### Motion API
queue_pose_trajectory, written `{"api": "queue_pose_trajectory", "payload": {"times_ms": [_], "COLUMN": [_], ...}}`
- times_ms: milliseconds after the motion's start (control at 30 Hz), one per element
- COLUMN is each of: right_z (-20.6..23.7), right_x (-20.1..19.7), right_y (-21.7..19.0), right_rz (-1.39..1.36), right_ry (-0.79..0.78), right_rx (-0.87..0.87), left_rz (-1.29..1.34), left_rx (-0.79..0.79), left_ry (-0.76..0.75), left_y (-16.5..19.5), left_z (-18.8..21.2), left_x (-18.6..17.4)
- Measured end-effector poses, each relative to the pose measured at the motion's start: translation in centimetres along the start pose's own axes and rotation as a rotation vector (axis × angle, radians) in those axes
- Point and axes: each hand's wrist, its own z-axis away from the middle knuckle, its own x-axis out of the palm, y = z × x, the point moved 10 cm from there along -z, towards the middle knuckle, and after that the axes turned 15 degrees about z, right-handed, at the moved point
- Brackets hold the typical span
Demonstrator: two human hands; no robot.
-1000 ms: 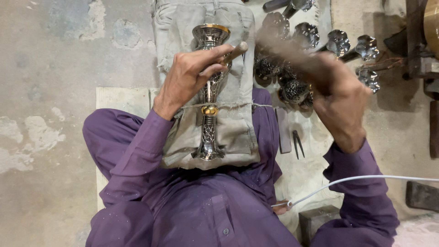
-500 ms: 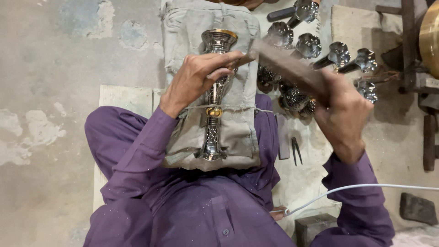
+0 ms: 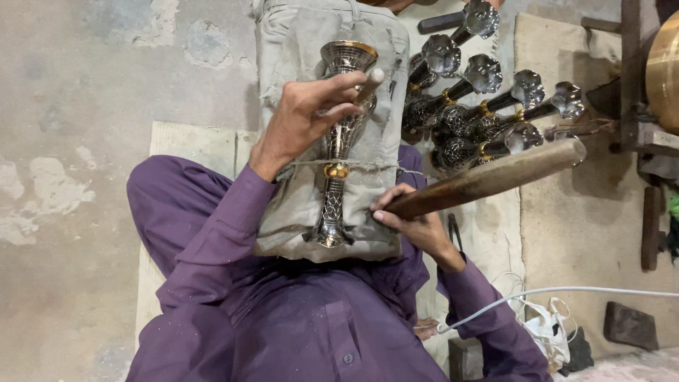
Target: The person sits on the floor with an ornate silver vase resting on a cloth cushion on their lap. They hold a small punch against the vase surface and strike it with a wooden mallet, repositioning the punch repeatedly to emboss decorative patterns into the metal, with finished vases visible nearby.
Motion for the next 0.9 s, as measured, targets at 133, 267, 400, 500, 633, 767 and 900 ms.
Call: {"api": "queue_pose_trajectory", "payload": {"times_ms": [133, 267, 400, 500, 633, 767, 900], "right_z": [0.9, 0.0, 0.0, -0.3, -1.5, -2.4, -2.9], "right_x": [-5.5, -10.7, -11.6, -11.8, -10.6, -10.0, -9.4], "right_y": [-0.5, -5.6, -12.7, -16.3, -18.8, -19.4, -19.0], "right_rz": [0.457, 0.427, 0.719, 0.957, 1.433, 1.338, 1.498], "right_ry": [0.247, 0.334, 0.433, 0.459, 0.353, 0.344, 0.288], "right_rx": [0.066, -0.070, -0.287, -0.274, -0.248, -0.231, -0.207], "left_rz": [-0.100, -0.034, -0.079, -0.085, -0.082, -0.104, -0.100], "left_rx": [0.008, 0.023, 0.043, 0.040, 0.055, 0.032, 0.007], "left_ry": [-0.003, 0.041, 0.054, 0.051, 0.042, 0.058, 0.062], "left_y": [0.1, 0.7, 1.0, 0.7, 0.3, -0.2, -0.4], "left_z": [0.1, 0.3, 0.3, 0.3, 0.5, 0.6, 0.7], "left_x": [0.3, 0.1, 0.1, 0.3, 0.5, 0.7, 0.6]}}
